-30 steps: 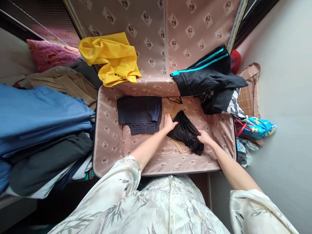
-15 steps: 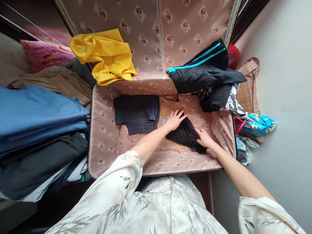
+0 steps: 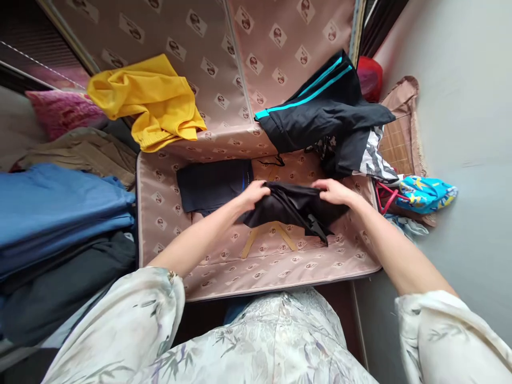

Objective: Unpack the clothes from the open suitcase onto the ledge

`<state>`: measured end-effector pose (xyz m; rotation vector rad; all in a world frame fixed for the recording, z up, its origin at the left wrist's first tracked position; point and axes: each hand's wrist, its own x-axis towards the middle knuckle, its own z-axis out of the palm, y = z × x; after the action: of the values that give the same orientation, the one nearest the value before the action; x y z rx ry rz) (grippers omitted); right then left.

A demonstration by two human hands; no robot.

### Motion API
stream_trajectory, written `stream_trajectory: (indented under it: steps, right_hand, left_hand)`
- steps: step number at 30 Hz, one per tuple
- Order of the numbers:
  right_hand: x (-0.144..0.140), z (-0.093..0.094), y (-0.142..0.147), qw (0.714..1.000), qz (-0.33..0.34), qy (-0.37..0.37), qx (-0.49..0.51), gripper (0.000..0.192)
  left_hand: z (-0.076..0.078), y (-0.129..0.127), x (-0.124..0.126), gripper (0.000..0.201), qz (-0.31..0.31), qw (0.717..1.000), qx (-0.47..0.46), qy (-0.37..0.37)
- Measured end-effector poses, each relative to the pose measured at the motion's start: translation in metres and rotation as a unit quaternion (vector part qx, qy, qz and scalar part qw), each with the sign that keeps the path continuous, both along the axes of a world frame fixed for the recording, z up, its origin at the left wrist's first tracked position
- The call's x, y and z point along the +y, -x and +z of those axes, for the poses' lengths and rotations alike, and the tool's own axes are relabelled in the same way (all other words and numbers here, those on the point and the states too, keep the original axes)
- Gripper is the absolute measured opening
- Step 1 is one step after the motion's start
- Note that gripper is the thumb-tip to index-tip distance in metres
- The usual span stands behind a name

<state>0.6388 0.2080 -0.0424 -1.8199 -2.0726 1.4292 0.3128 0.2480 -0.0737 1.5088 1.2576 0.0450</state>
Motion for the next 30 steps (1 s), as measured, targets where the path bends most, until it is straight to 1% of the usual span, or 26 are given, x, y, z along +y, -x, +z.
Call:
stream_trajectory:
  steps: [1, 2, 3, 4, 5, 6, 8, 10, 12, 13, 14, 16, 17, 18, 19, 20, 21, 22, 23, 24, 25, 27, 28, 30]
  right_hand:
    - [0.015, -0.001, 0.007, 0.998, -0.024, -0.039, -0.046, 0.050]
    - [0.025, -0.002, 0.016, 0.991, -0.046, -0.077, -0.097, 0.051]
    - [0.031, -0.004, 0.025, 0.982, -0.063, -0.107, -0.144, 0.051]
    - [0.032, -0.007, 0.034, 0.973, -0.075, -0.126, -0.179, 0.050]
    - [0.027, -0.010, 0.042, 0.970, -0.074, -0.124, -0.198, 0.048]
    - [0.016, -0.014, 0.049, 0.971, -0.060, -0.105, -0.205, 0.046]
    - [-0.014, -0.023, 0.055, 0.976, -0.009, -0.040, -0.213, 0.045]
    - [-0.050, -0.034, 0.054, 0.971, 0.040, 0.011, -0.237, 0.054]
    - [-0.078, -0.044, 0.046, 0.963, 0.063, 0.030, -0.260, 0.061]
    - [-0.088, -0.048, 0.042, 0.962, 0.068, 0.038, -0.260, 0.057]
    - [-0.094, -0.050, 0.037, 0.964, 0.071, 0.048, -0.252, 0.051]
    - [-0.094, -0.051, 0.030, 0.969, 0.081, 0.067, -0.222, 0.033]
    - [-0.090, -0.049, 0.028, 0.974, 0.083, 0.067, -0.198, 0.025]
    - [-0.083, -0.045, 0.028, 0.981, 0.079, 0.059, -0.167, 0.021]
    - [-0.076, -0.039, 0.030, 0.988, 0.070, 0.046, -0.126, 0.018]
    - [-0.068, -0.030, 0.034, 0.995, 0.055, 0.033, -0.079, 0.016]
    - [-0.061, -0.019, 0.039, 0.998, 0.040, 0.025, -0.029, 0.014]
    - [-0.054, -0.005, 0.046, 0.999, 0.029, 0.022, 0.019, 0.013]
    - [-0.048, 0.011, 0.053, 0.997, 0.030, 0.028, 0.061, 0.012]
    - [-0.044, 0.028, 0.061, 0.994, 0.040, 0.036, 0.098, 0.011]
    - [-0.041, 0.047, 0.068, 0.989, 0.057, 0.045, 0.129, 0.011]
    - [-0.038, 0.085, 0.076, 0.979, 0.088, 0.054, 0.174, 0.013]
    - [-0.037, 0.102, 0.077, 0.977, 0.097, 0.053, 0.184, 0.014]
    - [-0.034, 0.128, 0.072, 0.979, 0.091, 0.038, 0.180, 0.017]
  left_hand:
    - [-0.005, 0.008, 0.014, 0.036, 0.060, 0.997, 0.044, -0.010]
    - [-0.010, 0.017, 0.027, 0.035, 0.126, 0.987, 0.094, -0.028]
    - [-0.016, 0.026, 0.038, 0.034, 0.192, 0.970, 0.143, -0.047]
    - [-0.021, 0.035, 0.045, 0.034, 0.247, 0.949, 0.184, -0.066]
    - [-0.026, 0.043, 0.048, 0.036, 0.283, 0.932, 0.211, -0.083]
    - [-0.030, 0.050, 0.049, 0.041, 0.297, 0.924, 0.220, -0.097]
    - [-0.035, 0.060, 0.043, 0.052, 0.297, 0.924, 0.211, -0.119]
    - [-0.038, 0.063, 0.033, 0.064, 0.285, 0.928, 0.194, -0.139]
    - [-0.038, 0.062, 0.026, 0.071, 0.276, 0.932, 0.189, -0.143]
    - [-0.038, 0.060, 0.023, 0.073, 0.272, 0.933, 0.191, -0.140]
    - [-0.036, 0.059, 0.020, 0.074, 0.267, 0.934, 0.194, -0.135]
    - [-0.030, 0.057, 0.015, 0.079, 0.250, 0.935, 0.212, -0.138]
    - [-0.025, 0.056, 0.012, 0.081, 0.231, 0.933, 0.226, -0.156]
    - [-0.020, 0.054, 0.009, 0.083, 0.198, 0.933, 0.237, -0.187]
    - [-0.014, 0.052, 0.006, 0.083, 0.146, 0.933, 0.240, -0.225]
    - [-0.008, 0.048, 0.003, 0.084, 0.074, 0.933, 0.230, -0.265]
    - [-0.003, 0.044, 0.001, 0.085, -0.013, 0.932, 0.207, -0.297]
    - [0.002, 0.038, 0.000, 0.087, -0.104, 0.927, 0.175, -0.315]
    - [0.006, 0.030, 0.001, 0.091, -0.189, 0.919, 0.142, -0.316]
    - [0.008, 0.022, 0.002, 0.096, -0.256, 0.909, 0.114, -0.307]
    - [0.010, 0.013, 0.004, 0.099, -0.303, 0.902, 0.090, -0.293]
    - [0.011, -0.003, 0.009, 0.097, -0.352, 0.899, 0.049, -0.255]
    - [0.012, -0.008, 0.012, 0.091, -0.364, 0.902, 0.030, -0.232]
    - [0.014, -0.007, 0.017, 0.067, -0.365, 0.915, 0.011, -0.170]
